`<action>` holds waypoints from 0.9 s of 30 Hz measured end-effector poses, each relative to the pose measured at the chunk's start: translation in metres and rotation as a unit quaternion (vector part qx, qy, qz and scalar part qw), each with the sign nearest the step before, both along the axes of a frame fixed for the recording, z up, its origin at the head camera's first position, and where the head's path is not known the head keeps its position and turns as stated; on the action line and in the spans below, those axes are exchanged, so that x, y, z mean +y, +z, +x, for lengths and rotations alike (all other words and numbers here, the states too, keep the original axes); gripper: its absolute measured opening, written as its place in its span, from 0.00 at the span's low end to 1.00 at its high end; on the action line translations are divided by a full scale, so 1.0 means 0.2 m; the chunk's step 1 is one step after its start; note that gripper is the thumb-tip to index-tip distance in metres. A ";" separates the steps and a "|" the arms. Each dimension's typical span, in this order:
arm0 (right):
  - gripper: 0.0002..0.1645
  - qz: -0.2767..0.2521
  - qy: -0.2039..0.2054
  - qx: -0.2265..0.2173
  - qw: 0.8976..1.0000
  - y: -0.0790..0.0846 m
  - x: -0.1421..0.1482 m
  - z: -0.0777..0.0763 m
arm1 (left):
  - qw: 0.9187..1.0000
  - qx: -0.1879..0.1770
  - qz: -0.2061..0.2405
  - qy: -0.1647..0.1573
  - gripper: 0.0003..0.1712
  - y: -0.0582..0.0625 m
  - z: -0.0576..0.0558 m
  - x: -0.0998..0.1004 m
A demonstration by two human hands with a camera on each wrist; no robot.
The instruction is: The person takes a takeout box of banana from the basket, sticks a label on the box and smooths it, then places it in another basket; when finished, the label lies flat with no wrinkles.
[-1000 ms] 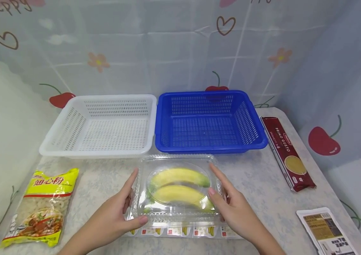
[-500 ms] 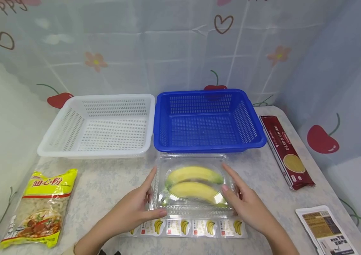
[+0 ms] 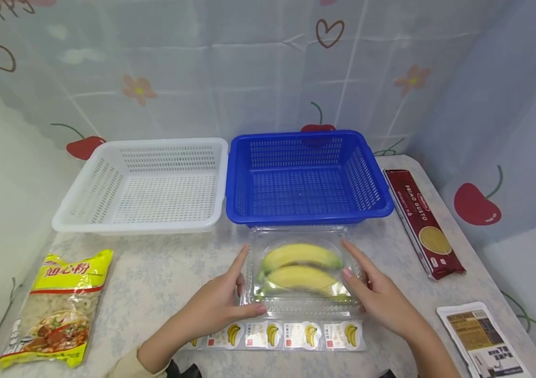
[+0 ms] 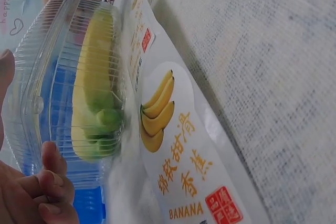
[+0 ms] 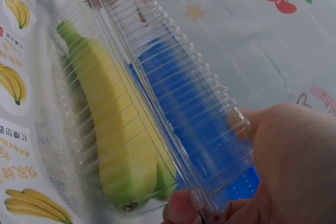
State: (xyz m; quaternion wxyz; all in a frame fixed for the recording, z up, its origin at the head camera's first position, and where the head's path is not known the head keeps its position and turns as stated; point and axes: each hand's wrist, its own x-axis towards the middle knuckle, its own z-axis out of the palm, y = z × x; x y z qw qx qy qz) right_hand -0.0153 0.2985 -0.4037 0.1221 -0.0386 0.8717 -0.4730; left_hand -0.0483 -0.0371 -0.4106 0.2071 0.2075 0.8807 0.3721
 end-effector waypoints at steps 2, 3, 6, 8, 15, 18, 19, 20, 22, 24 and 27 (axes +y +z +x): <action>0.36 0.003 0.001 0.005 1.000 -0.01 0.01 0.00 | 1.000 0.004 0.003 0.000 0.68 -0.01 0.00 0.01; 0.36 0.006 0.002 0.006 1.000 -0.01 0.01 0.00 | 1.000 0.005 0.004 0.000 0.68 -0.01 -0.01 0.02; 0.36 0.024 0.005 0.009 1.000 -0.02 0.03 0.00 | 1.000 0.010 0.005 0.000 0.68 -0.01 -0.01 0.03; 0.36 0.041 0.006 0.011 0.999 -0.01 0.03 0.00 | 1.000 0.014 0.003 -0.002 0.68 -0.01 -0.01 0.04; 0.39 0.086 -0.006 0.055 0.995 0.00 0.04 0.00 | 0.999 0.037 -0.020 0.013 0.66 0.00 -0.02 0.01; 0.39 0.128 -0.030 0.079 0.988 0.02 0.04 0.01 | 0.999 0.036 -0.024 0.030 0.64 0.02 0.00 -0.04; 0.39 0.141 -0.039 0.085 0.986 0.03 0.04 0.01 | 0.998 0.036 -0.026 0.034 0.63 0.03 0.00 -0.06; 0.38 0.152 -0.049 0.091 0.983 0.04 0.04 0.02 | 0.998 0.036 -0.026 0.039 0.63 0.03 0.01 -0.08; 0.38 0.170 -0.072 0.113 0.976 0.06 0.04 0.03 | 0.998 0.042 -0.028 0.046 0.61 0.04 0.03 -0.13; 0.38 0.174 -0.091 0.142 0.970 0.07 0.02 0.03 | 0.997 0.048 -0.031 0.055 0.59 0.05 0.05 -0.19; 0.38 0.170 -0.111 0.186 0.961 0.11 -0.02 0.03 | 0.995 0.057 -0.041 0.069 0.57 0.06 0.08 -0.26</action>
